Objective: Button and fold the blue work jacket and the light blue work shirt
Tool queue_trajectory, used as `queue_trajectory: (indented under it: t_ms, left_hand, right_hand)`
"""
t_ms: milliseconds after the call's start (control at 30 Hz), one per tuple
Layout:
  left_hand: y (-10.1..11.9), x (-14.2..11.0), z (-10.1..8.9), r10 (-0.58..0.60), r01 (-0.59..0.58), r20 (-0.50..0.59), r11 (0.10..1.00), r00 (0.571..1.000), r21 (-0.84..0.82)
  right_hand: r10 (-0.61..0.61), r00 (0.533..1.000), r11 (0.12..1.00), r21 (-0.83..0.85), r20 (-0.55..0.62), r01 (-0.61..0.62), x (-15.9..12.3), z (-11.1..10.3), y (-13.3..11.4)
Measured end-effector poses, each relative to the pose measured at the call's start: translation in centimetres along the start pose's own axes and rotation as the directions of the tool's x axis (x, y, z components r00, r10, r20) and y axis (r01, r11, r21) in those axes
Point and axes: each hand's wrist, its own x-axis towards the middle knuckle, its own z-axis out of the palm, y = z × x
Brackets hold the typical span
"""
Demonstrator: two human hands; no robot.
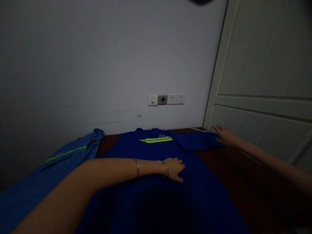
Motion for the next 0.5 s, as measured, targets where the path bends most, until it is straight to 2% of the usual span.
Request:
queue_trajectory:
  t_ms: [67, 167, 233, 300, 333, 367, 433, 500]
  left_hand:
    - [1.0, 0.8, 0.4, 0.008, -0.008, -0.007, 0.999, 1.0, 0.05]
    - [1.4, 1.4, 0.7, -0.049, 0.051, -0.057, 0.998, 0.997, 0.035]
    - [0.3, 1.3, 0.3, -0.126, 0.118, -0.129, 0.991, 0.984, -0.063]
    - [-2.0, 0.9, -0.9, -0.264, 0.21, -0.237, 0.95, 0.935, -0.23]
    - [-3.8, 0.3, -1.7, -0.362, 0.261, -0.291, 0.906, 0.886, -0.333]
    - [-5.8, -0.5, -2.8, -0.496, 0.336, -0.333, 0.835, 0.802, -0.435]
    - [-10.4, -3.5, -5.3, -0.754, 0.462, -0.356, 0.632, 0.552, -0.622]
    - [-14.8, -8.3, -8.1, -0.901, 0.482, -0.331, 0.431, 0.282, -0.763]
  right_hand:
    - [-0.077, 0.997, 0.994, -0.072, 0.033, 0.079, -0.7, -0.3, -2.1]
    - [-0.2, 0.978, 0.972, -0.115, 0.059, 0.206, -1.6, -0.8, -4.8]
    - [-0.255, 0.965, 0.957, -0.122, 0.067, 0.262, -1.8, -1.0, -6.1]
    - [-0.281, 0.958, 0.951, -0.117, 0.054, 0.285, -1.6, -1.0, -7.0]
    - [-0.284, 0.958, 0.951, -0.114, 0.044, 0.287, -1.5, -0.9, -7.2]
    - [-0.283, 0.959, 0.952, -0.112, 0.035, 0.285, -1.2, -0.8, -7.5]
    - [-0.275, 0.961, 0.955, -0.109, 0.027, 0.276, -0.7, -0.5, -7.8]
    - [-0.273, 0.962, 0.956, -0.102, 0.022, 0.274, -0.1, -0.2, -8.2]
